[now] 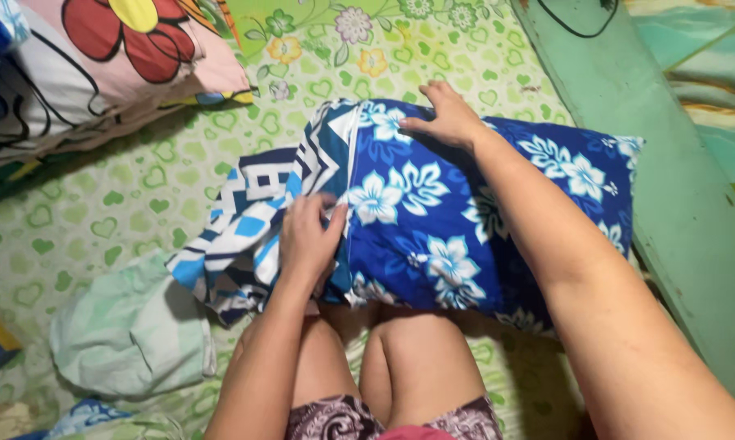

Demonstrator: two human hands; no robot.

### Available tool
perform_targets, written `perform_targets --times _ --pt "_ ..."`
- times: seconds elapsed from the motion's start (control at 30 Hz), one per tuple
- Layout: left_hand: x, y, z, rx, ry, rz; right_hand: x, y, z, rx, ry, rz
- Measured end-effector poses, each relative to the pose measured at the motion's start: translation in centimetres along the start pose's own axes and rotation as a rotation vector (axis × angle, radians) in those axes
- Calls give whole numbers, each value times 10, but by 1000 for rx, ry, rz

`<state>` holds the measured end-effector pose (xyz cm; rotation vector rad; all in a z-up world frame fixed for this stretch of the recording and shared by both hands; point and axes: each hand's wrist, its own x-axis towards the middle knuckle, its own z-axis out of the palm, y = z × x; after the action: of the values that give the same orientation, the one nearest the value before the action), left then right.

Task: The person inserts a pillow into a blue floral pillowcase, then places a second patterned pillowcase over it. They smooth the fabric and adjust the corners while sitting on a bed.

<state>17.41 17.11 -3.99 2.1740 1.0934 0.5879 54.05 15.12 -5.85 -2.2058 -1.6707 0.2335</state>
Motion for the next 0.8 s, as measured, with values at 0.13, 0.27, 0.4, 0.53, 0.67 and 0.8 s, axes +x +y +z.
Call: perform_targets --times 0.13,0.27,0.4,0.53,0.67,0.8 --pt "63 -4 38 102 91 3 18 39 18 -55 -222 235" --pt "94 -15 70 107 130 8 18 22 0 225 -434 448" --pt "121 -30 78 110 167 -27 9 -28 -43 531 -561 463" --pt "136 -22 50 41 286 79 -14 -62 -68 549 -631 311" --pt "141 22 1 -7 352 317 -53 -97 -87 375 -434 -166" --pt "128 81 -28 2 350 486 -99 -146 -110 270 -296 -186"
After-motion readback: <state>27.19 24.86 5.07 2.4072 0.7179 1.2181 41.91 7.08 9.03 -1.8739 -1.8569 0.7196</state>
